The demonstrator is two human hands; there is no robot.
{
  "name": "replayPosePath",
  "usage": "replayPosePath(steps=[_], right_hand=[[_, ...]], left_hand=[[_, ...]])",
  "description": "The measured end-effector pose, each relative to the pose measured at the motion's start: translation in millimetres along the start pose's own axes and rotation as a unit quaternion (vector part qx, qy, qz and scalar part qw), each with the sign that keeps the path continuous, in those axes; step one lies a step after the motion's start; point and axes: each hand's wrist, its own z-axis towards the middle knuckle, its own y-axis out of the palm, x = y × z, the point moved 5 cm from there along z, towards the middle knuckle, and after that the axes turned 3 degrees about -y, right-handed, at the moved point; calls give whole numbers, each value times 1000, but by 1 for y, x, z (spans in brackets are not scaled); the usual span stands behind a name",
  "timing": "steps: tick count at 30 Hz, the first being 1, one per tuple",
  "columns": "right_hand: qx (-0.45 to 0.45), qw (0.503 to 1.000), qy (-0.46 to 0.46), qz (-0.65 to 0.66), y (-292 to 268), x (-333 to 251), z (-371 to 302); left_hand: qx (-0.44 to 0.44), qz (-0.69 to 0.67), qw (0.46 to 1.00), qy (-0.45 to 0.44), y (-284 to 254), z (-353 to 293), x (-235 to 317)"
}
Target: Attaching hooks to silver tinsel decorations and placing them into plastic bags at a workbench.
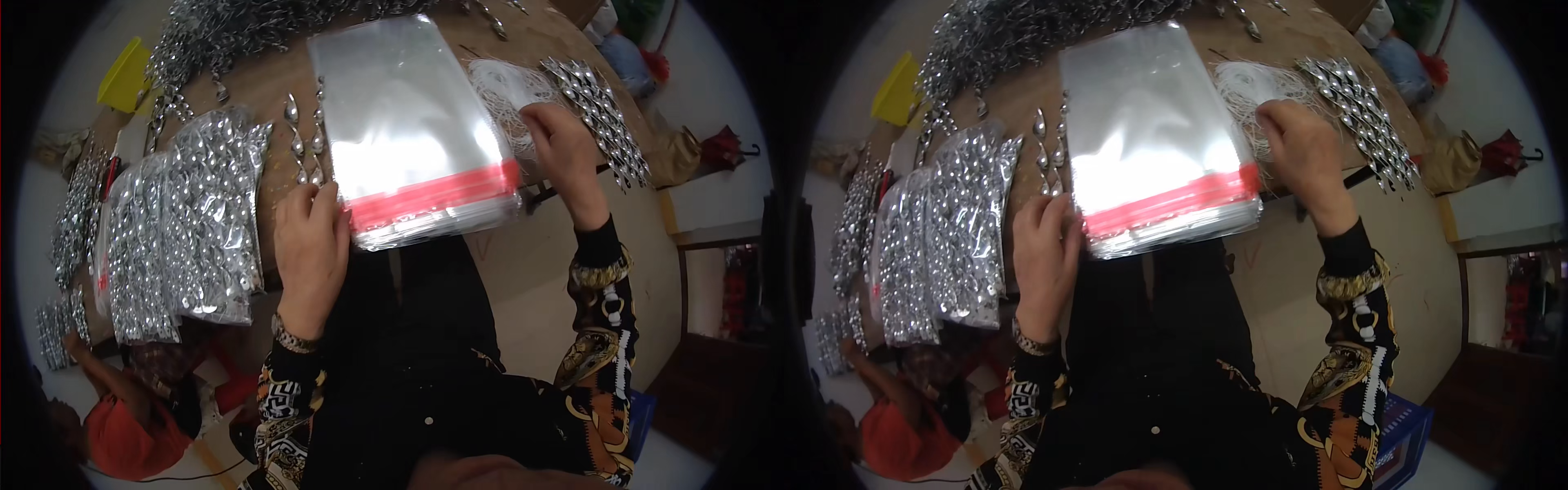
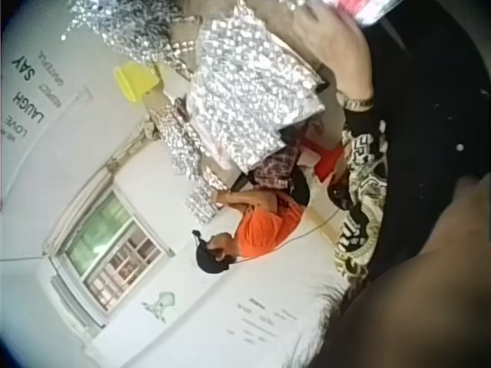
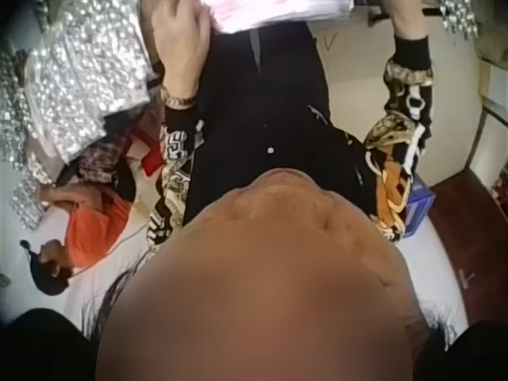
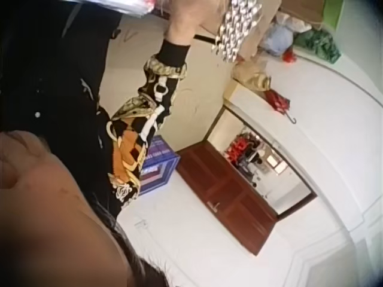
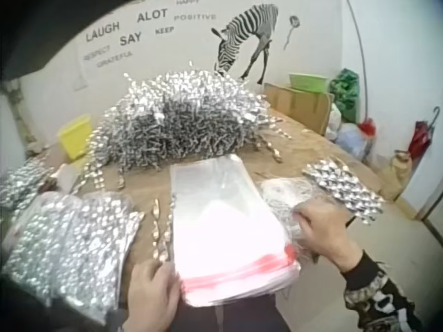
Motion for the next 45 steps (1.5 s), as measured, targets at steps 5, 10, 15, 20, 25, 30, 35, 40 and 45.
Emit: replayPosePath(steps=[5, 10, 15, 20, 25, 30, 35, 40, 45], right_hand=[[-33, 992, -86, 87, 11, -73, -11], [-90, 980, -112, 141, 27, -114, -24], [-105, 973, -130, 159, 39, -136, -34], [-116, 962, -128, 213, 46, -151, -37], [-95, 966, -130, 203, 42, -156, -31], [-56, 968, -145, 195, 37, -168, -19], [43, 964, -260, 41, 46, -194, -1], [2, 959, -281, 32, 78, -193, 10], [-45, 951, -306, 9, 81, -185, 10]], left_hand=[[-24, 27, 999, -15, 6, 3, -11], [3, 16, 1000, -22, 10, 2, -23], [12, 10, 999, -50, 7, 4, -29], [53, -2, 999, -9, 3, 2, -31], [82, -63, 995, 4, -2, 2, -24], [81, -87, 993, 24, -5, 0, -20], [89, -108, 987, 75, 1, -5, -15], [82, -106, 989, 66, 5, -9, -18], [30, -191, 980, -34, 6, -14, -24]])
